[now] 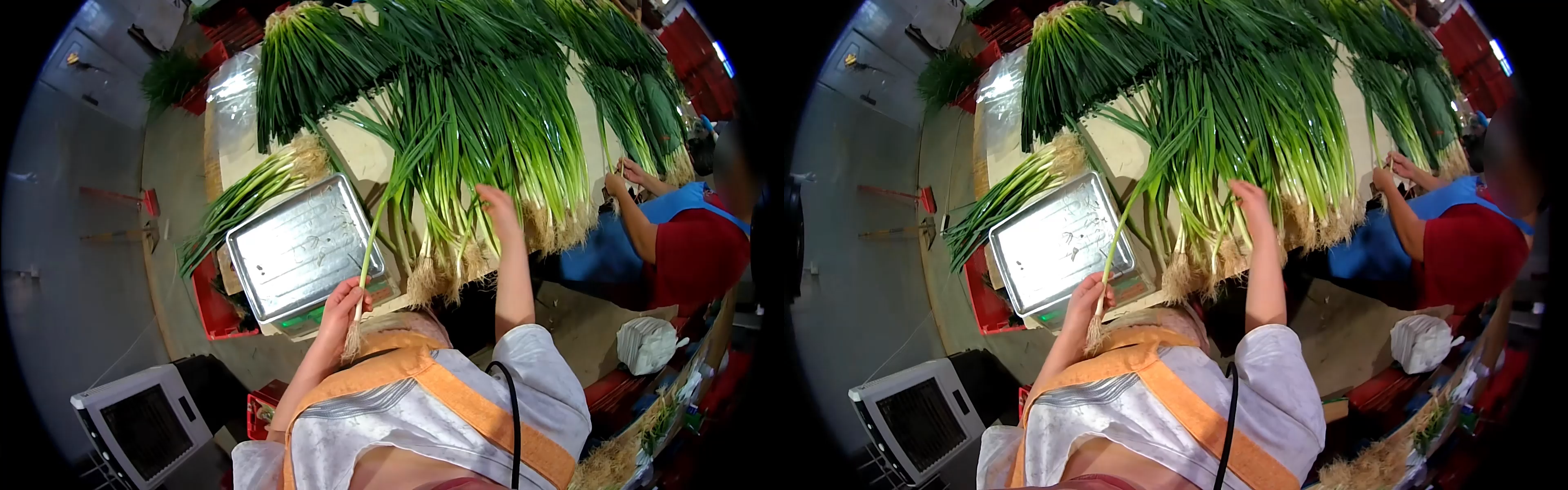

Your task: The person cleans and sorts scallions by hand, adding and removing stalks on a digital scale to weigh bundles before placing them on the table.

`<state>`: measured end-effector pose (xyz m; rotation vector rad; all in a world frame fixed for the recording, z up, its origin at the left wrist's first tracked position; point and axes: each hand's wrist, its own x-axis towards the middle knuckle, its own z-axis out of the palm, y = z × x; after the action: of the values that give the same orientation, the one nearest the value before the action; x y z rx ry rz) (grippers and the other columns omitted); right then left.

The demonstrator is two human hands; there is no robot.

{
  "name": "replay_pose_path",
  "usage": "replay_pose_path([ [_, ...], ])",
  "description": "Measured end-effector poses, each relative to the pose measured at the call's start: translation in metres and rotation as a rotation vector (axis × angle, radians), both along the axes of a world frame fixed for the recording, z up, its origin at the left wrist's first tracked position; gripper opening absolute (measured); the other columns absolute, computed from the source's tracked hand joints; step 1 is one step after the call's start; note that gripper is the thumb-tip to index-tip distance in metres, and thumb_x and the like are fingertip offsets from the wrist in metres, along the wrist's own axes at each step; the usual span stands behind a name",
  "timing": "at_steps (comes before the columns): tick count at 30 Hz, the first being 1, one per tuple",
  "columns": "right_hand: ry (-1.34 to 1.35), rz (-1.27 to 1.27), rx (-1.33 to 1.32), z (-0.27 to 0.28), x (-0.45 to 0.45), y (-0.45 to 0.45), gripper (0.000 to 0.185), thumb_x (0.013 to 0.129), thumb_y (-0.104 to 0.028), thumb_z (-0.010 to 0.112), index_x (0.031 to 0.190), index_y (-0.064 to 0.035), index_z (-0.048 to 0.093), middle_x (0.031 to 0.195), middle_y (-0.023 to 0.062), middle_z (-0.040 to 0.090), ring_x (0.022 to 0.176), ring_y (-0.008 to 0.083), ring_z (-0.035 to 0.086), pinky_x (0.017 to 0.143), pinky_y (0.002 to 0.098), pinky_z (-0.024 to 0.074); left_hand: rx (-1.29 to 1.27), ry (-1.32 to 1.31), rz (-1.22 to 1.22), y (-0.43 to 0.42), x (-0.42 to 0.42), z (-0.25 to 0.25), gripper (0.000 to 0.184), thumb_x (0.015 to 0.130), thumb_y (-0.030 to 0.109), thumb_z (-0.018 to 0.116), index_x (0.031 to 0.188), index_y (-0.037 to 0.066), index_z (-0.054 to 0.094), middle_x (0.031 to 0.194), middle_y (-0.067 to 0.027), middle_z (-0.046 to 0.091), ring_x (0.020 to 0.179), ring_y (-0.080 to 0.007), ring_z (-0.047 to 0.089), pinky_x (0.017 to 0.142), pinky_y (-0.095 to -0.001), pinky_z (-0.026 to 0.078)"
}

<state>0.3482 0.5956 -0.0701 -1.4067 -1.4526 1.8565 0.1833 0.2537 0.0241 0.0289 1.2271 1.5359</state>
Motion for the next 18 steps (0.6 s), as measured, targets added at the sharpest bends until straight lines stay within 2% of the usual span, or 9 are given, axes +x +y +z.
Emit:
replay_pose_path([
  [4,0.539,-0.315,0.135,0.058,0.037,-0.005,0.021,0.088,-0.020,0.055,0.090,-0.0021,0.066,0.087,0.0059,0.062,0.077,0.0111,0.052,0.072,0.0245,0.0407,0.075,-0.009,0.020,0.002,0.007,0.003,0.026,0.088,0.009,0.053,0.113,0.002,0.052,0.080,-0.0044,0.056,0.073,-0.0119,0.053,0.070,-0.0239,0.043],
  [7,0.166,-0.138,0.198,0.070,0.070,-0.025,0.025,0.089,-0.023,0.055,0.080,-0.0026,0.066,0.077,0.0054,0.062,0.068,0.0121,0.052,0.069,0.0244,0.0407,0.167,0.014,-0.045,0.002,0.006,-0.004,0.029,0.086,0.006,0.055,0.115,0.002,0.051,0.082,-0.0042,0.057,0.074,-0.0122,0.053,0.070,-0.0242,0.043],
  [8,-0.043,-0.009,0.214,0.069,0.083,-0.032,0.029,0.085,-0.027,0.058,0.077,-0.0010,0.066,0.063,0.0050,0.059,0.057,0.0127,0.051,0.065,0.0267,0.0448,0.164,0.028,-0.055,0.002,0.007,-0.004,0.030,0.085,0.005,0.055,0.115,0.002,0.051,0.082,-0.0040,0.057,0.074,-0.0123,0.053,0.070,-0.0243,0.043],
  [10,-0.496,0.288,0.115,0.066,0.100,-0.054,0.031,0.083,-0.030,0.060,0.074,-0.0012,0.067,0.057,0.0055,0.056,0.057,0.0130,0.055,0.059,0.0282,0.0459,0.159,0.053,-0.068,0.004,0.009,-0.004,0.031,0.085,0.004,0.055,0.116,0.002,0.051,0.083,-0.0035,0.057,0.075,-0.0123,0.053,0.070,-0.0245,0.043],
  [11,-0.829,0.502,0.269,0.070,0.102,-0.068,0.033,0.080,-0.035,0.062,0.077,-0.0024,0.068,0.062,0.0104,0.060,0.063,0.0194,0.061,0.060,0.0325,0.0489,0.156,0.050,-0.070,0.004,0.010,-0.004,0.032,0.085,0.004,0.056,0.116,0.002,0.051,0.083,-0.0033,0.057,0.075,-0.0122,0.053,0.070,-0.0244,0.043],
  [12,-0.918,0.585,0.522,0.041,0.114,-0.080,0.035,0.077,-0.039,0.063,0.084,-0.0057,0.069,0.073,0.0124,0.065,0.073,0.0279,0.063,0.068,0.0359,0.0498,0.152,0.048,-0.074,0.005,0.011,-0.004,0.032,0.085,0.004,0.056,0.116,0.002,0.051,0.084,-0.0031,0.057,0.075,-0.0120,0.053,0.070,-0.0244,0.043],
  [13,-0.888,0.600,0.489,0.023,0.115,-0.087,0.040,0.076,-0.044,0.063,0.092,-0.0067,0.068,0.087,0.0130,0.066,0.082,0.0320,0.062,0.074,0.0375,0.0493,0.148,0.045,-0.081,0.006,0.012,-0.004,0.032,0.084,0.004,0.056,0.116,0.002,0.051,0.084,-0.0028,0.057,0.075,-0.0119,0.053,0.070,-0.0243,0.043],
  [16,-0.241,0.485,0.385,-0.003,0.082,-0.096,0.033,0.081,-0.028,0.064,0.100,-0.0007,0.063,0.092,0.0103,0.065,0.083,0.0184,0.061,0.073,0.0306,0.0478,0.161,0.041,-0.102,0.012,0.015,-0.005,0.033,0.084,0.004,0.057,0.117,0.003,0.050,0.085,-0.0023,0.057,0.076,-0.0115,0.053,0.070,-0.0242,0.044],
  [18,-0.363,0.428,0.252,0.016,0.036,-0.096,0.033,0.083,-0.027,0.061,0.103,-0.0006,0.062,0.094,0.0103,0.065,0.087,0.0177,0.060,0.076,0.0302,0.0469,0.170,0.027,-0.116,0.016,0.019,-0.007,0.034,0.084,0.005,0.057,0.117,0.004,0.050,0.086,-0.0021,0.057,0.075,-0.0111,0.053,0.068,-0.0232,0.043],
])
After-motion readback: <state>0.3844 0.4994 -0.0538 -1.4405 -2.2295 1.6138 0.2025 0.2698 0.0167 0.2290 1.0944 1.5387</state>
